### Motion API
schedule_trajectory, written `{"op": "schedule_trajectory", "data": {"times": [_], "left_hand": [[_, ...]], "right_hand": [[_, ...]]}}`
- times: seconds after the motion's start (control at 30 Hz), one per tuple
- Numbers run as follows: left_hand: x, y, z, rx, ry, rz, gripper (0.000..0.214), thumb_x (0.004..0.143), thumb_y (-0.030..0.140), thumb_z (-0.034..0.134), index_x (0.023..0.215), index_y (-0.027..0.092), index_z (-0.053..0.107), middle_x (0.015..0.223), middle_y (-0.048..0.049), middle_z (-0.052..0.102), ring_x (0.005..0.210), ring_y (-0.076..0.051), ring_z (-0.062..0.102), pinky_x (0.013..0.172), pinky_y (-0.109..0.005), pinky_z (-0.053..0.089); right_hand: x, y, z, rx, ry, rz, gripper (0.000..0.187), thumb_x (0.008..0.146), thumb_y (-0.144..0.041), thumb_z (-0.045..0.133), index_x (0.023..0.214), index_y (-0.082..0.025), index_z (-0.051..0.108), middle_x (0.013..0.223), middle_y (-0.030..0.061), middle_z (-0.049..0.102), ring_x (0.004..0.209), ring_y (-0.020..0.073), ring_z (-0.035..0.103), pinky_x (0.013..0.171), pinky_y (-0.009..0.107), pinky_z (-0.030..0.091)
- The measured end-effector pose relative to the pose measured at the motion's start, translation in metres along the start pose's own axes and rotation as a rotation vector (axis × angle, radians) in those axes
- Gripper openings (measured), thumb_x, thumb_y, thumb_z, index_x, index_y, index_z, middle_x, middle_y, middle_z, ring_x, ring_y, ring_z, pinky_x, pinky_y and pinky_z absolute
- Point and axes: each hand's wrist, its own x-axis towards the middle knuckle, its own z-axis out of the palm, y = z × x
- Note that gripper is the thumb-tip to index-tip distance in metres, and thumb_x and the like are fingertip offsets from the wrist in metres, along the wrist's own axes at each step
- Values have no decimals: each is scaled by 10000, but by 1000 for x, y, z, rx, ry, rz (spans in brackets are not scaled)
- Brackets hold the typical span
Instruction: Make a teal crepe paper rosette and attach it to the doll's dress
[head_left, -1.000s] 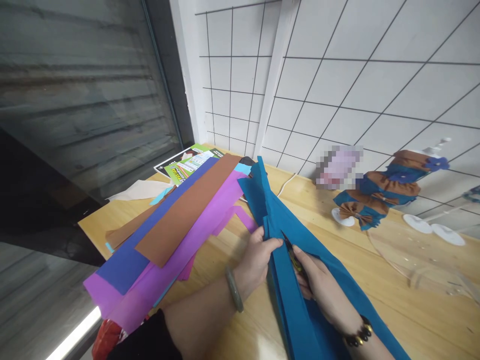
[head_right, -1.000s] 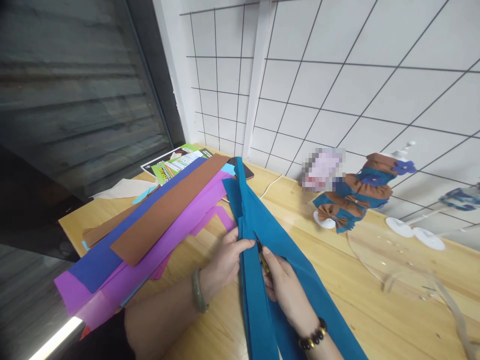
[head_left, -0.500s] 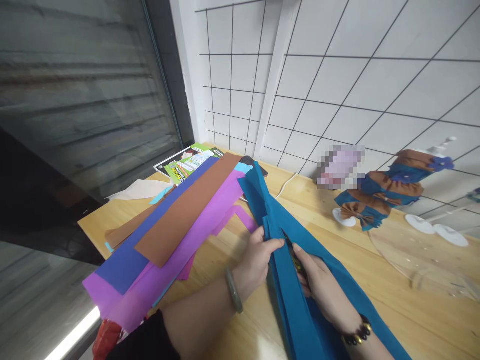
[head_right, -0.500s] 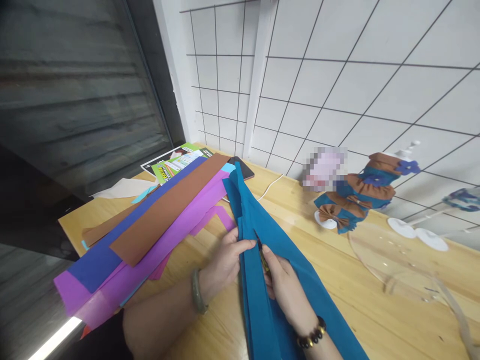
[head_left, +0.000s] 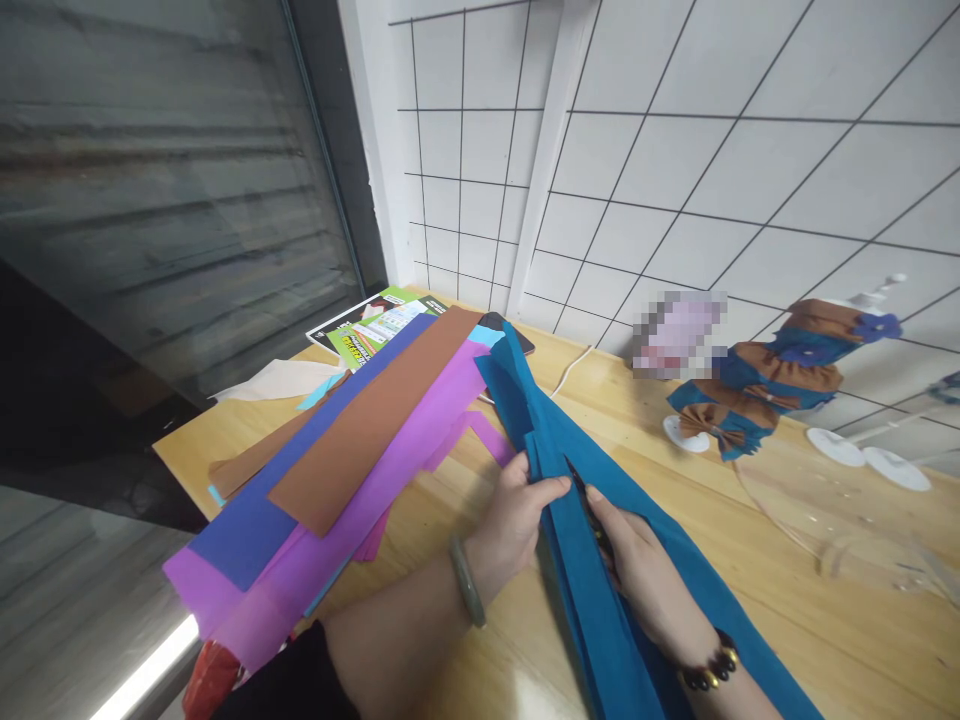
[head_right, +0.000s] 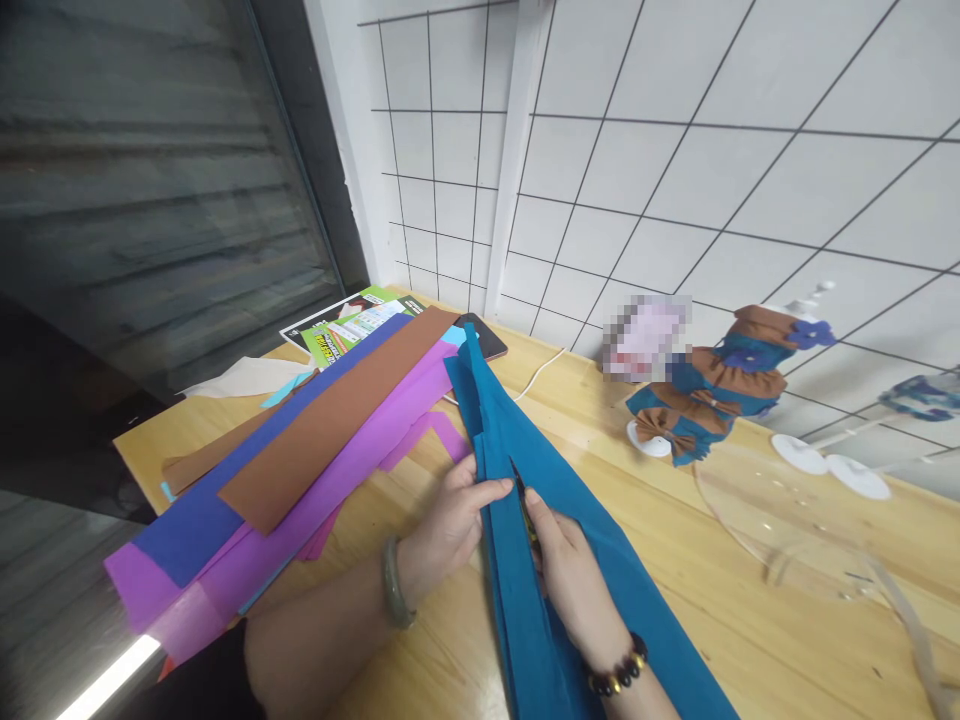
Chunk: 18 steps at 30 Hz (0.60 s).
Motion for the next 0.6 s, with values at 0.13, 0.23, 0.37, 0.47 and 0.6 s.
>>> {"op": "schedule_trajectory", "data": {"times": [0.13,0.23,0.37,0.47,0.6], "left_hand": [[0,-1,-1,-3,-11,9,336,638,168,681,968,140,622,923,-85,662,860,-202,596,824,-330,425],[0,-2,-2,1,-15,10,322,643,171,679,958,135,622,916,-87,659,833,-197,596,800,-326,432],[0,-2,-1,2,-16,-2,313,649,149,668,957,130,618,920,-87,656,839,-190,593,807,-317,429],[0,-2,-1,-3,-20,-10,315,643,158,674,953,129,620,912,-87,661,847,-198,596,817,-322,429],[0,-2,-1,2,-35,-30,320,644,177,683,955,133,621,906,-84,666,849,-201,601,819,-327,427]], "right_hand": [[0,2,-1,-24,14,-22,447,782,-615,395,577,-229,301,506,-76,225,463,96,210,414,239,178],[0,3,-1,-38,19,-36,445,784,-610,398,578,-227,300,521,-70,237,480,99,214,424,241,191],[1,2,-2,-51,19,-40,442,776,-611,408,575,-230,307,511,-71,227,468,99,198,412,246,181],[0,0,-3,-64,22,-38,442,761,-622,418,576,-230,327,491,-74,228,452,100,193,402,248,170],[-3,0,-4,-84,20,-41,424,760,-615,427,599,-224,388,490,-73,239,444,101,211,396,241,174]]}}
